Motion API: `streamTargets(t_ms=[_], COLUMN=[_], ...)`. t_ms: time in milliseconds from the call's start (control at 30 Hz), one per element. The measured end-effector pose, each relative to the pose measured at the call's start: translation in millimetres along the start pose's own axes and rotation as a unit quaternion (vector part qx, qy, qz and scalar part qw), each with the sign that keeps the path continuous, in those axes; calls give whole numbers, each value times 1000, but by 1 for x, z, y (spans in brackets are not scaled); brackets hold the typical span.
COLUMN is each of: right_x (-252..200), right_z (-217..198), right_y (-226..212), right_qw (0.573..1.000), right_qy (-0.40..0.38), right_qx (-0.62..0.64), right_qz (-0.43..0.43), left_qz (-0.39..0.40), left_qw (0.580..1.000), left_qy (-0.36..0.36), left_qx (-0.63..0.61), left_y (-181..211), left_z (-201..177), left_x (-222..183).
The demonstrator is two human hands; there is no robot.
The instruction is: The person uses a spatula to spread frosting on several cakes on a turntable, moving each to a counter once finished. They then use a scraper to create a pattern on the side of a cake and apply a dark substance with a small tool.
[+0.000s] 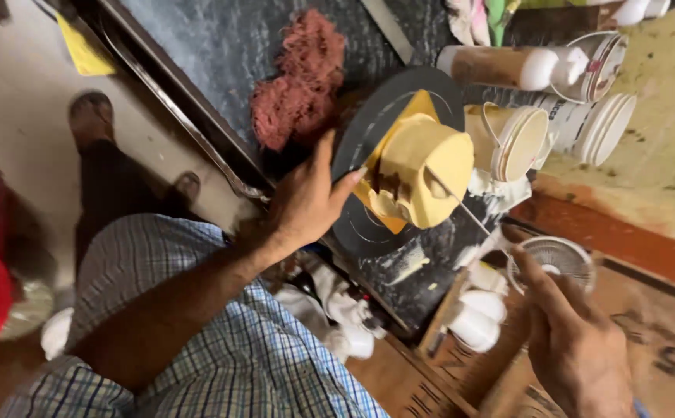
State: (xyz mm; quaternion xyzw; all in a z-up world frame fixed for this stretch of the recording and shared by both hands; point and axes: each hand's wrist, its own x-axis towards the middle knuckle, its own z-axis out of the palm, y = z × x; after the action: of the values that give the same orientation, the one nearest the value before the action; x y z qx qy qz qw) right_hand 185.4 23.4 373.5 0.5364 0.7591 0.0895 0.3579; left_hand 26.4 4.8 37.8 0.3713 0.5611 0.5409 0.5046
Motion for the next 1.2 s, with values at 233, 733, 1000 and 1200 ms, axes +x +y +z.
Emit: streamTargets(t_ms=[233, 733, 1000, 1200], right_x=[72, 82, 111, 69], right_z=[-53, -67, -73, -62], right_y=[-80, -66, -59, -72], right_qw=[924, 872, 911, 884], right_qy=[-18, -16, -67, -99], right_qx=[-366, -438, -375, -421], right_qz=[-111, -219, -158, -179], left_qz=[34, 36, 108, 65], left_qw=[998, 997, 994, 995], left_qy=[-21, -58, 23, -75], left_qx=[-42, -37, -8, 9], left_y=[-4, 0, -4, -8], left_z=[2, -6, -6, 1], left_x=[28, 37, 11, 66])
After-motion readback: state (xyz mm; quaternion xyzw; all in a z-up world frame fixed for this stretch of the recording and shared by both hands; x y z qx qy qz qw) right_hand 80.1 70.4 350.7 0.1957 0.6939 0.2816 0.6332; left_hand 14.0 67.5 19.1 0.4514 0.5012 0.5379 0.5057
